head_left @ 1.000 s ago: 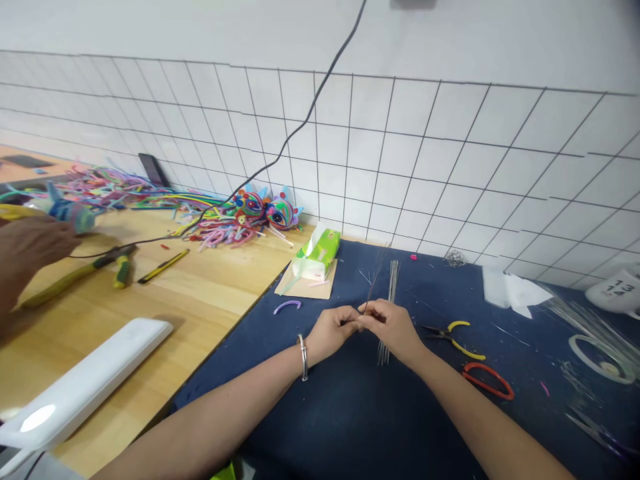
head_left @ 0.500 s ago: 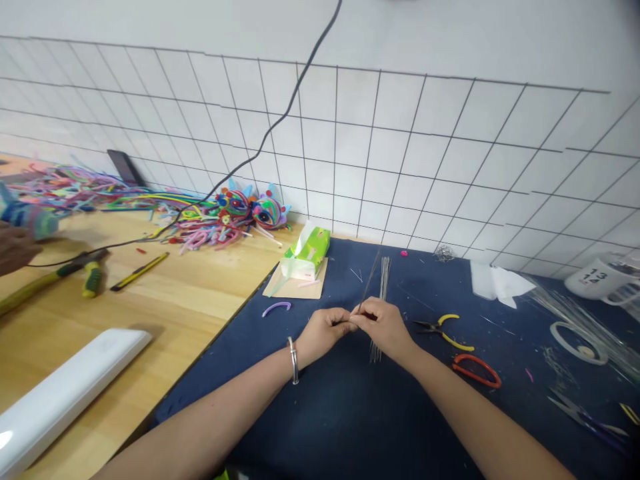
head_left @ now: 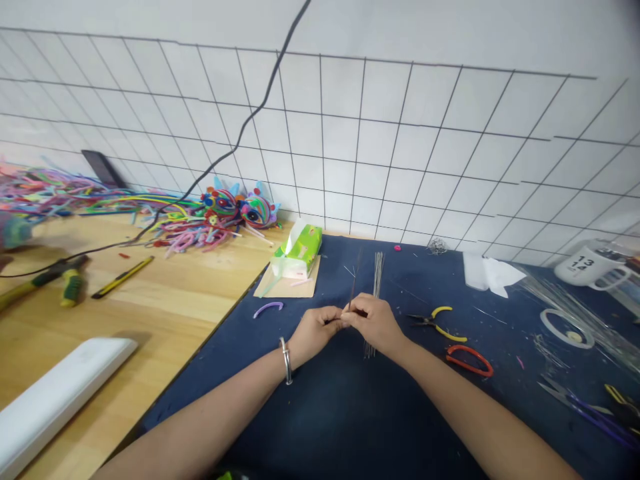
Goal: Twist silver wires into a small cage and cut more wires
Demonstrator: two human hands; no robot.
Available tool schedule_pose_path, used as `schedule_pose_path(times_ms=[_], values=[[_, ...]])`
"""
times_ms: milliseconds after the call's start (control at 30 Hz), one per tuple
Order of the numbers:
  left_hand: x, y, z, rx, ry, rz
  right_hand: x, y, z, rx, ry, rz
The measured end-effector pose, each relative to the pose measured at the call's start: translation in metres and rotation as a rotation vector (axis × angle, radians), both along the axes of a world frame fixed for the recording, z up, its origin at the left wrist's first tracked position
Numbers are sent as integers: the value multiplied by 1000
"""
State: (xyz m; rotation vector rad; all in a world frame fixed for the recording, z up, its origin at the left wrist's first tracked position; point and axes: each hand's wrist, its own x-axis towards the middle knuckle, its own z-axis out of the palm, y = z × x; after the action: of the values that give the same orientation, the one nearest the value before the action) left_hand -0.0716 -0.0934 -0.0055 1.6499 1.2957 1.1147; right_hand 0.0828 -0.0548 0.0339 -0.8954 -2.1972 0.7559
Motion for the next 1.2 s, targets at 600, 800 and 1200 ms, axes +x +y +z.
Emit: schedule_pose_path(times_ms=[600,800,1200], values=[[1,1,-2,2,3,-2,4,3,7,-19,-60,57],[1,0,0,5,1,-6,18,-3,17,-13,-287,48],[1,-2,1,-40,40,21,164,-62,-1,311,-836,-273]])
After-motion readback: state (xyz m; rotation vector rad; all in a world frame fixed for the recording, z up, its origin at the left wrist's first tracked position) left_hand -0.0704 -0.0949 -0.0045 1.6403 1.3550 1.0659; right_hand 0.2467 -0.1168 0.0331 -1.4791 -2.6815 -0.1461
